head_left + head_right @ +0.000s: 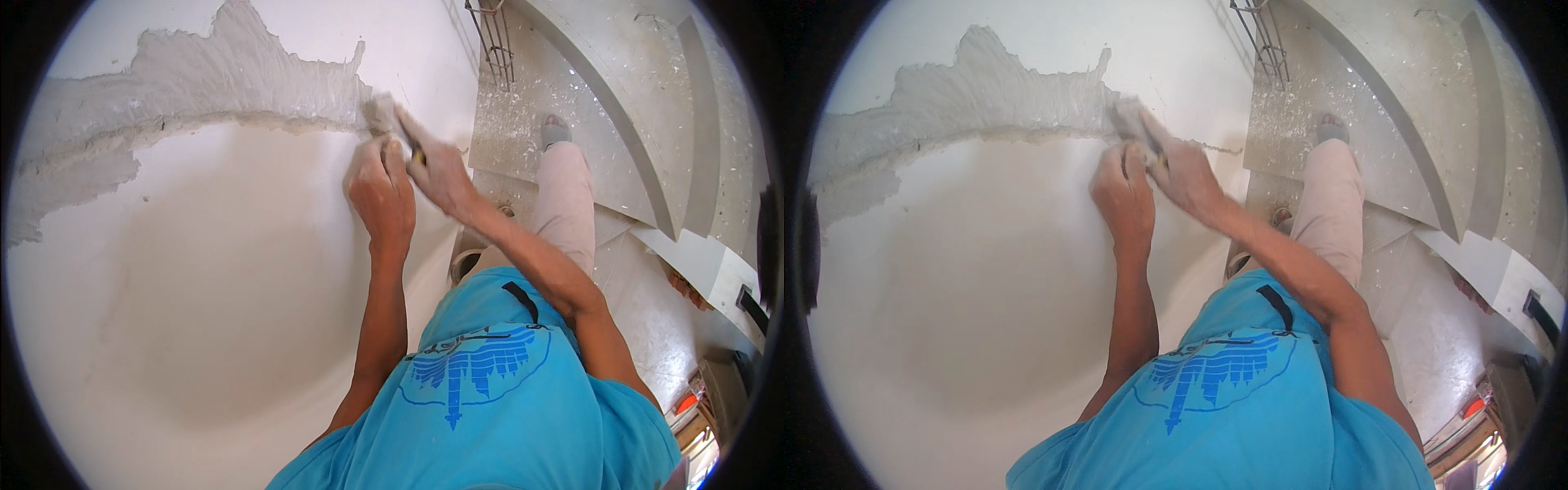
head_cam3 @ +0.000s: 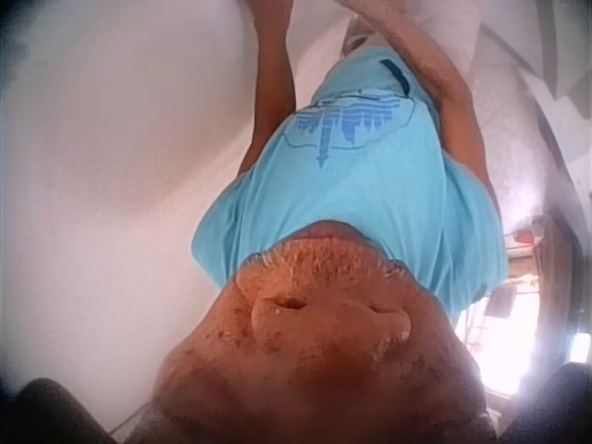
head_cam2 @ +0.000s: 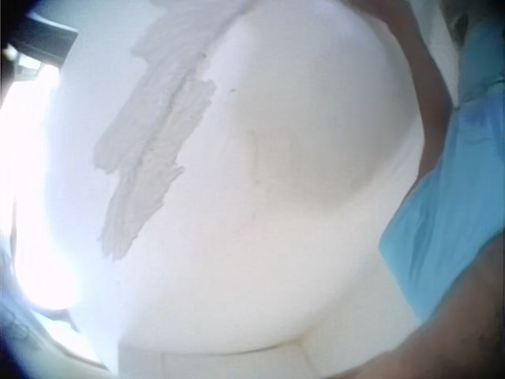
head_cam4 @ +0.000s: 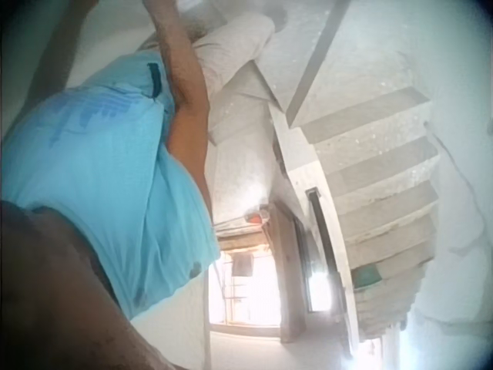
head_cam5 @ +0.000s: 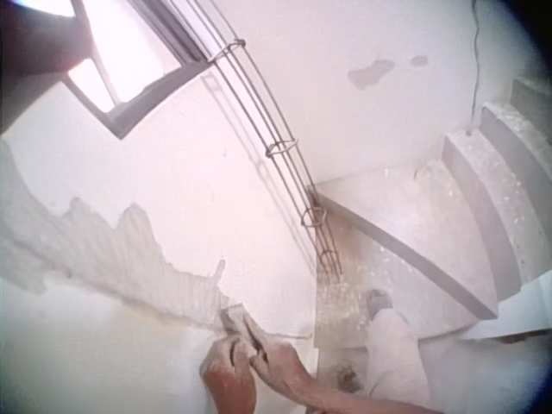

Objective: The person applies filler to a crack in a white wall using a putty knife. They spread the material along the crack and occasionally touch the wall with their hands while standing on a spiral staircase.

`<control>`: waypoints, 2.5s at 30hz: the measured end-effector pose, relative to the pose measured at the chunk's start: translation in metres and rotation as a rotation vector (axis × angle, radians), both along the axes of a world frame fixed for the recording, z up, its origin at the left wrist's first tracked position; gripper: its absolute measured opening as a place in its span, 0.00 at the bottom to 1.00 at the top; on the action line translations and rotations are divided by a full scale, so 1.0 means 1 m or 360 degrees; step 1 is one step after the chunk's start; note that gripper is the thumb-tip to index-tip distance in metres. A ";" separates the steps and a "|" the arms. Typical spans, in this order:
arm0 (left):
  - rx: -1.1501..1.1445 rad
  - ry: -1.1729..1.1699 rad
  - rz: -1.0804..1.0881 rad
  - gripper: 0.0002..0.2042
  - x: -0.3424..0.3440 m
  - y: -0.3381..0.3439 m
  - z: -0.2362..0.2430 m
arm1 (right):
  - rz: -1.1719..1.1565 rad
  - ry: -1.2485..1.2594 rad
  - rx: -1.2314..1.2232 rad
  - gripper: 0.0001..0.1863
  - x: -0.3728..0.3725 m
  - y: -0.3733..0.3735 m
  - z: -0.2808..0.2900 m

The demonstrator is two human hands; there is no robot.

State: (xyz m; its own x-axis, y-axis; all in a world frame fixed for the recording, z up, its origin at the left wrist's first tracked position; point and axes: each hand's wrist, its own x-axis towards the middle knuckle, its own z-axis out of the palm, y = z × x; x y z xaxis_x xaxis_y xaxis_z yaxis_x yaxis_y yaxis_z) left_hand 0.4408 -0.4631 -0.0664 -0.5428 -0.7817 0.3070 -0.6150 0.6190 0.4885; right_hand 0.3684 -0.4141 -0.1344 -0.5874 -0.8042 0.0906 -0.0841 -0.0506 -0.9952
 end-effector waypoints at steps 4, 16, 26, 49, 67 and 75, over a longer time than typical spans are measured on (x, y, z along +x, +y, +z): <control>0.0155 -0.0308 0.0082 0.15 0.019 0.020 0.007 | 0.0266 -0.0371 0.0074 0.37 0.037 0.031 0.009; -0.0245 -0.0457 0.0094 0.15 0.013 0.009 0.008 | 0.0207 -0.0457 0.0071 0.19 0.046 0.006 -0.011; -0.0286 -0.0429 0.0099 0.15 0.012 0.002 -0.004 | 0.0265 -0.0453 0.0123 0.13 0.043 -0.002 -0.017; -0.0097 -0.0375 0.0103 0.14 -0.016 -0.003 0.006 | 0.0150 -0.0148 0.0141 0.15 0.023 -0.016 -0.028; -0.0123 -0.0297 -0.0016 0.15 0.020 0.008 0.014 | 0.0355 -0.0677 0.0017 0.15 0.050 0.000 0.001; -0.0321 -0.0373 -0.0069 0.15 0.020 0.005 0.005 | 0.0393 -0.0754 -0.0084 0.12 0.058 -0.010 -0.013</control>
